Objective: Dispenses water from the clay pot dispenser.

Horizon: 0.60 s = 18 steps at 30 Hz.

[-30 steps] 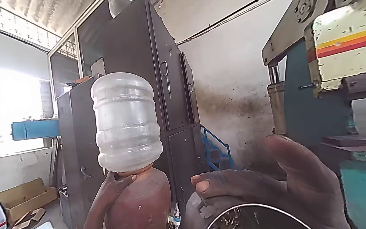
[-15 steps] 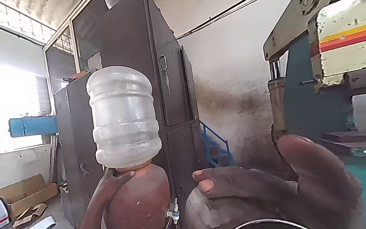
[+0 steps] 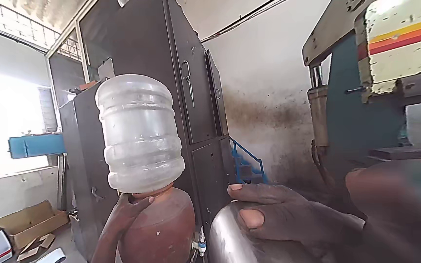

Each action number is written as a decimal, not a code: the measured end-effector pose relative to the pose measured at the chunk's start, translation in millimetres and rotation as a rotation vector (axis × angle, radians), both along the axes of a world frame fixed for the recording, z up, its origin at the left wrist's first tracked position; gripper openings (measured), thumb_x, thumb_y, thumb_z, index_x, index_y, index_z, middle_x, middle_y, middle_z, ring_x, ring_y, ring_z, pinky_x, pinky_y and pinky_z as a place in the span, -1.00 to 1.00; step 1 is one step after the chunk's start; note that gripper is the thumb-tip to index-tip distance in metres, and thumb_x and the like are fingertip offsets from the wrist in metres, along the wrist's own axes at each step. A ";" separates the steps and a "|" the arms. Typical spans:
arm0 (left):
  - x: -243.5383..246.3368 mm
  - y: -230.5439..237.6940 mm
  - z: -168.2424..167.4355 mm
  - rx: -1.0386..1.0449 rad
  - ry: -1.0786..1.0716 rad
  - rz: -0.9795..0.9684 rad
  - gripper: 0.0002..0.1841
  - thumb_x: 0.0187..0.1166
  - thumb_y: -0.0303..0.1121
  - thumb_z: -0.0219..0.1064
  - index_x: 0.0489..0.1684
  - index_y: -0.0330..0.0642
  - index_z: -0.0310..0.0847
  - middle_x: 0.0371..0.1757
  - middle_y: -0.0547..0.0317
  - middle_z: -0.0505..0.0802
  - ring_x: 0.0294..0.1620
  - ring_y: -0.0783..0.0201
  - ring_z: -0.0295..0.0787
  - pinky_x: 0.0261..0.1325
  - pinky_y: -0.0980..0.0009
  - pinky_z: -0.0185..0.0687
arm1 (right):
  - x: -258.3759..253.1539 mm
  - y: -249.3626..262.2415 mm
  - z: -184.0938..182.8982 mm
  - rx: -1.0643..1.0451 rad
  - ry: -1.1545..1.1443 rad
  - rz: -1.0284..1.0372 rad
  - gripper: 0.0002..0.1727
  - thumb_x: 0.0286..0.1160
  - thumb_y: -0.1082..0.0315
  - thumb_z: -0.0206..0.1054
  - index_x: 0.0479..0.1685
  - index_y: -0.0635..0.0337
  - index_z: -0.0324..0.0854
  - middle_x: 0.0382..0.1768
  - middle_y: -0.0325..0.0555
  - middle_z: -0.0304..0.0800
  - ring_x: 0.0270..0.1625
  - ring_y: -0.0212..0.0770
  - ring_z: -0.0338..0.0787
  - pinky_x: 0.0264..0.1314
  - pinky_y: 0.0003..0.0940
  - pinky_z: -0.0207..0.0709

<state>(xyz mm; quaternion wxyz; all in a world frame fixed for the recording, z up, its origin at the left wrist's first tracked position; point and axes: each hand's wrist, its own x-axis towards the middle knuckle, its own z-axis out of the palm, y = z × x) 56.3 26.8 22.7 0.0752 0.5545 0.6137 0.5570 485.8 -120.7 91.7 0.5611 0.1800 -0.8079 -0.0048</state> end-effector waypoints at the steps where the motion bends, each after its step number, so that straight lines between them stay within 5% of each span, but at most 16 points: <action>1: -0.2 -0.9 0.2 -0.008 0.007 0.011 0.13 -0.17 0.33 0.74 0.58 0.05 0.39 0.16 0.20 0.86 0.20 0.29 0.82 0.32 0.10 0.76 | -0.2 1.9 -1.4 0.004 0.015 -0.015 -0.13 0.37 0.36 0.58 0.70 0.20 0.17 0.41 0.12 0.70 0.54 0.04 0.66 0.66 -0.04 0.55; 4: 6.6 -7.6 3.2 -0.023 -0.004 0.008 0.10 -0.09 0.28 0.76 0.59 -0.02 0.39 0.17 0.11 0.86 0.21 0.20 0.81 0.34 0.01 0.72 | -0.2 11.8 -5.0 0.019 0.027 -0.033 -0.26 0.41 0.28 0.53 0.59 0.38 0.39 0.42 0.17 0.69 0.56 -0.01 0.62 0.68 -0.09 0.52; 12: 5.2 -4.7 0.5 0.029 -0.022 -0.043 0.09 -0.11 0.24 0.76 0.59 0.01 0.38 0.18 0.22 0.87 0.20 0.32 0.83 0.33 0.17 0.77 | 1.1 11.4 -19.3 -0.073 -0.002 0.000 -0.38 0.48 0.12 0.50 0.45 0.30 0.55 0.34 -0.03 0.78 0.54 -0.10 0.61 0.68 -0.21 0.47; 16: 6.2 -3.2 1.5 0.029 0.004 -0.027 0.02 -0.02 0.17 0.76 0.57 -0.03 0.41 0.17 0.16 0.86 0.18 0.29 0.83 0.32 0.12 0.75 | -6.0 34.2 -75.7 -0.118 0.153 0.133 -0.10 0.41 -0.03 0.51 0.70 0.29 0.32 0.52 0.08 0.61 0.58 -0.04 0.60 0.71 -0.16 0.49; 18: 7.2 -4.1 1.9 0.012 0.019 -0.011 0.03 0.07 0.12 0.75 0.63 -0.07 0.34 0.23 0.08 0.83 0.24 0.23 0.80 0.36 0.08 0.73 | 6.4 20.2 -83.7 -0.322 0.118 0.082 0.01 0.30 0.10 0.62 0.83 -0.08 0.14 0.61 -0.17 0.53 0.53 -0.20 0.65 0.63 -0.23 0.56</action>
